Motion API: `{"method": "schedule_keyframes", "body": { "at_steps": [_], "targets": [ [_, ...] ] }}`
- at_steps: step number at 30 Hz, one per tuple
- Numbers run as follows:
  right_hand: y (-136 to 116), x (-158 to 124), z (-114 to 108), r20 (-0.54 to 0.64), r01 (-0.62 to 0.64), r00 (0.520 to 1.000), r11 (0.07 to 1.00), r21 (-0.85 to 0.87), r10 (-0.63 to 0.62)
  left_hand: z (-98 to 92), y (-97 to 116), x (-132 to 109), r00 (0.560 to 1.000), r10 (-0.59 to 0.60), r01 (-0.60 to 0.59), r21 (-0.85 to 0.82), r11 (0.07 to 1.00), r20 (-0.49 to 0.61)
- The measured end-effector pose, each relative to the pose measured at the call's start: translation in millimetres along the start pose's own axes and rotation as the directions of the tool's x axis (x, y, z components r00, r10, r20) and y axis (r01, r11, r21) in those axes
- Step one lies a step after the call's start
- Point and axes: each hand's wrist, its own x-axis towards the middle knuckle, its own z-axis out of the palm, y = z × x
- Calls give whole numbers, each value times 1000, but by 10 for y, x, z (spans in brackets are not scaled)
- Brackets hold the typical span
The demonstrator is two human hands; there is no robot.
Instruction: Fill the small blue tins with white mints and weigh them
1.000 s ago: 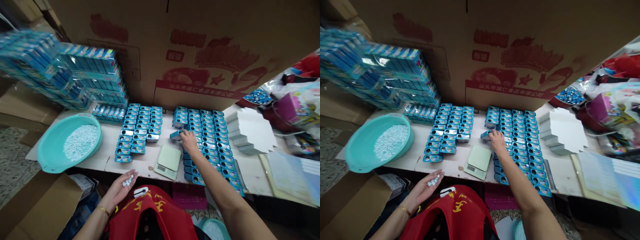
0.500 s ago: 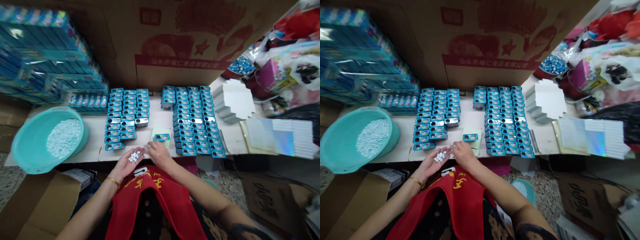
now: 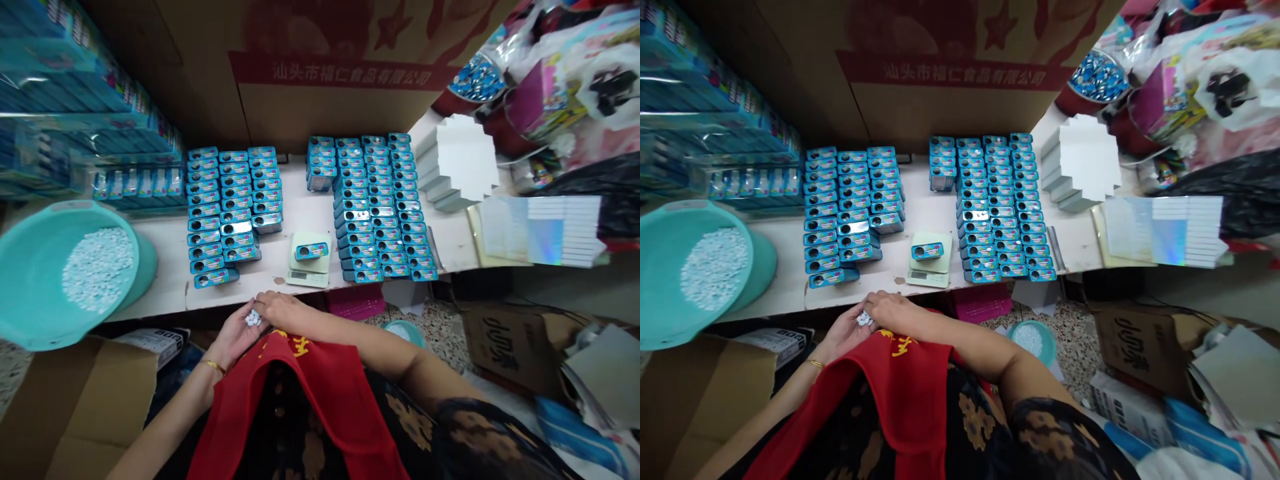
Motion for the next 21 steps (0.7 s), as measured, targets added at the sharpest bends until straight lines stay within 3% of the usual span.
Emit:
{"method": "schedule_keyframes", "body": {
  "at_steps": [7,12,14,17,19,21],
  "targets": [
    [4,-35,35,-44,-79,996,996,45,81,92,-24,30,999,-1,-1,61,998,44],
    [121,-133,-140,-145,-121,979,979,165,146,124,9,119,994,-5,-4,82,997,107],
    [299,-235,-271,-262,-168,935,951,261,237,145,41,131,989,-22,7,102,995,143],
    [648,-429,-477,-419,-259,801,879,401,428,166,93,126,985,-25,2,133,991,168],
    [838,-529,-582,-445,-303,734,834,461,512,172,118,128,985,-9,-11,121,993,170],
    [919,-557,-640,-442,-316,706,804,503,553,183,128,144,985,-8,-10,104,995,174]
  ]
}}
